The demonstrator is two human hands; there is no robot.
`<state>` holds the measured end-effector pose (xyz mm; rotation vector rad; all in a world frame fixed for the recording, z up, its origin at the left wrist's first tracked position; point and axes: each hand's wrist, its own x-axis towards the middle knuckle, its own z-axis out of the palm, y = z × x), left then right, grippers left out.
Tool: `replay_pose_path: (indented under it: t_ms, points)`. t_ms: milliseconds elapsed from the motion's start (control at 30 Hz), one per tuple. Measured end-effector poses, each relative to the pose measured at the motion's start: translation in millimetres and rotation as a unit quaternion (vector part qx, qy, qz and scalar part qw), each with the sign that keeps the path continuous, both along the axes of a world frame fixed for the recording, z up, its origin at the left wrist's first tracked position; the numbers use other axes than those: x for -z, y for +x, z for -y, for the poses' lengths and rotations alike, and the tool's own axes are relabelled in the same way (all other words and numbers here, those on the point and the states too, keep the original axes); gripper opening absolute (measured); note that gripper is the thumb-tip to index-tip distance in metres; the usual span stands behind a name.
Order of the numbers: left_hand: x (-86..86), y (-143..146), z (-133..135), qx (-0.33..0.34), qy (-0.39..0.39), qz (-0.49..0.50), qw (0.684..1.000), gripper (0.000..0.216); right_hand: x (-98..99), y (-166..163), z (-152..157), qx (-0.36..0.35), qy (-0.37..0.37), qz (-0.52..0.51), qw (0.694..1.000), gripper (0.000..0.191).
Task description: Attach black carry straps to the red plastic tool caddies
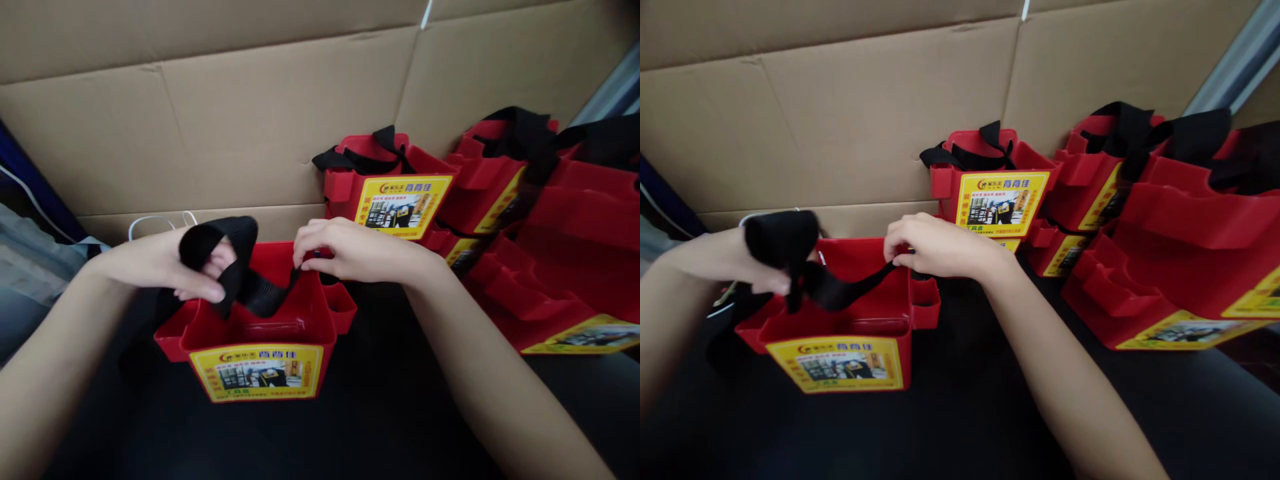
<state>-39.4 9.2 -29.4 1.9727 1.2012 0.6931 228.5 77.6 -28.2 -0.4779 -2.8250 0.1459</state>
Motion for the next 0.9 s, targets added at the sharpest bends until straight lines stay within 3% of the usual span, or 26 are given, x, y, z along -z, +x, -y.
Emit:
replay_pose_path:
  t_ms: [100, 233, 367, 500, 633, 833, 900]
  points:
    - [-2.4, 2.6, -11.5, 0.038, -0.05, -0.024, 0.998, 0.013, -1.4, -1.4, 6.0, 0.008, -0.05, -0.063, 0.997, 0.023]
    - [-5.9, 20.1, -15.3, 0.063, -0.044, -0.074, 0.994, 0.02, 0.9, -15.3, 30.9, 0.02, -0.163, -0.228, 0.96, 0.044]
    - [-13.8, 37.4, -1.9, 0.073, -0.022, -0.141, 0.987, 0.024, 6.3, -28.0, 45.7, 0.069, -0.185, -0.245, 0.949, 0.06]
    - [-23.6, 17.1, 19.4, -0.019, 0.028, -0.152, 0.988, 0.02, -0.9, -24.3, 43.8, 0.078, -0.195, -0.239, 0.948, 0.038]
    - [-25.9, -28.3, 37.3, -0.153, 0.055, -0.178, 0.971, 0.024, -10.6, -9.3, 41.1, 0.096, -0.151, -0.096, 0.979, 0.021]
    - [2.9, -69.5, 42.6, -0.26, 0.067, -0.139, 0.953, 0.024, -7.2, -0.8, 48.7, 0.088, -0.142, -0.028, 0.986, 0.021]
    - [10.5, -70.3, 41.2, -0.265, 0.125, -0.151, 0.944, 0.026, -4.5, -5.6, 54.7, 0.056, -0.136, -0.017, 0.989, 0.021]
